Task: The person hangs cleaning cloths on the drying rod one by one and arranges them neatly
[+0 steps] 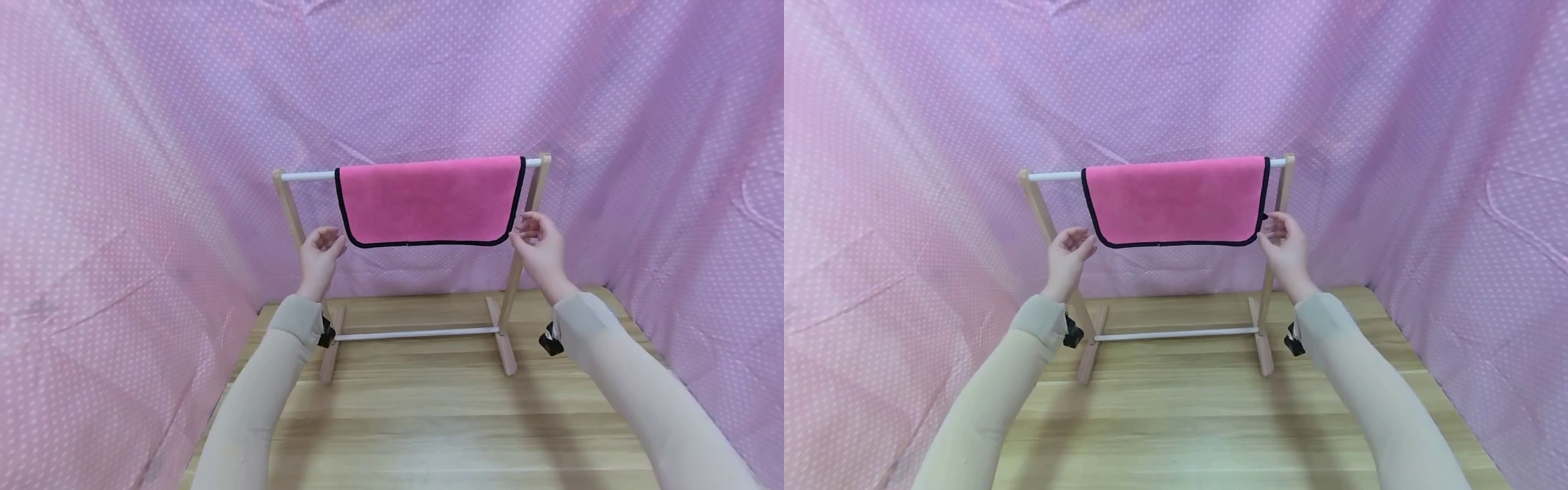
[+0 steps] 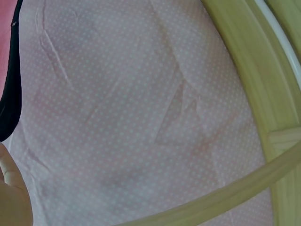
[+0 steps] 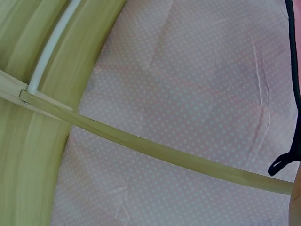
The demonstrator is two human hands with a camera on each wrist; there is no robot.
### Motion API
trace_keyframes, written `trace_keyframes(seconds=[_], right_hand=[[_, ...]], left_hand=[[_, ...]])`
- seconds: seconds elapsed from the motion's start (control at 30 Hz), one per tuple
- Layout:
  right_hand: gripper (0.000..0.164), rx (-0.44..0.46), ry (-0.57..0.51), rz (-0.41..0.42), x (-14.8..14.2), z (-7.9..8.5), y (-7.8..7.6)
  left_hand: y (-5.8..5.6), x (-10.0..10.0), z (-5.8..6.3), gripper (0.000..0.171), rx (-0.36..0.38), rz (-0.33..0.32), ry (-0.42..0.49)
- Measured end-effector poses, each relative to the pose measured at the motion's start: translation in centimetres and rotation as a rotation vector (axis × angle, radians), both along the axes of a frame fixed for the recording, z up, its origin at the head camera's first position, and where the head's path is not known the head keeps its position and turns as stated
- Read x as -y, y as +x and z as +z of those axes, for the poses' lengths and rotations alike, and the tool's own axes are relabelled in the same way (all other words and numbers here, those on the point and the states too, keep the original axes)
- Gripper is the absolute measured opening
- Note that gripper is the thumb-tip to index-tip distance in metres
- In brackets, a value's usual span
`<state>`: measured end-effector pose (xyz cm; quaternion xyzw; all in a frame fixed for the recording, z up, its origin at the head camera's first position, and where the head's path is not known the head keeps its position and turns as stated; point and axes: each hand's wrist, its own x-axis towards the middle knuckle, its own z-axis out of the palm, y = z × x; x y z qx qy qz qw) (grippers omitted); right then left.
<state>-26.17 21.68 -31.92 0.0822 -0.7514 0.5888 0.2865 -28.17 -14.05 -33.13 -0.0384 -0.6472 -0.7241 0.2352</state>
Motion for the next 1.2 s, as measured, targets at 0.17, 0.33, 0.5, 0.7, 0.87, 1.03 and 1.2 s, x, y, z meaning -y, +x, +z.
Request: trace_keyframes(seconds=[0.17, 0.33, 0.5, 0.7, 0.87, 1.03, 1.2], right_hand=[[0.04, 0.024, 0.003, 0.029, -0.5, -1.3, 0.1], [0.043, 0.027, 0.01, 0.07, -0.9, -2.5, 0.8], [0.044, 0.036, 0.036, 0.111, -1.0, -3.3, 1.8], [0.045, 0.046, 0.142, 0.161, -1.1, -4.3, 3.4], [0.043, 0.019, 0.227, 0.189, -0.9, -4.9, 4.8], [0.04, -0.037, 0.308, 0.173, -1.0, -5.7, 6.1], [0.043, -0.134, 0.486, 0.076, -1.6, -7.0, 7.3]], left_hand=[[1.0, -0.4, -0.8, 0.02, 0.0, -0.022, 0.034], [2.3, -0.6, -1.8, 0.016, 0.022, -0.047, 0.034], [3.5, -0.7, -2.7, 0.018, 0.026, -0.07, -0.001], [5.2, -0.7, -3.8, 0.014, -0.006, -0.091, -0.052], [6.8, -0.7, -4.8, 0.019, -0.02, -0.096, -0.106], [8.6, -0.5, -5.9, 0.022, -0.004, -0.091, -0.174], [10.0, 0.2, -7.3, 0.021, -0.025, -0.052, -0.34]])
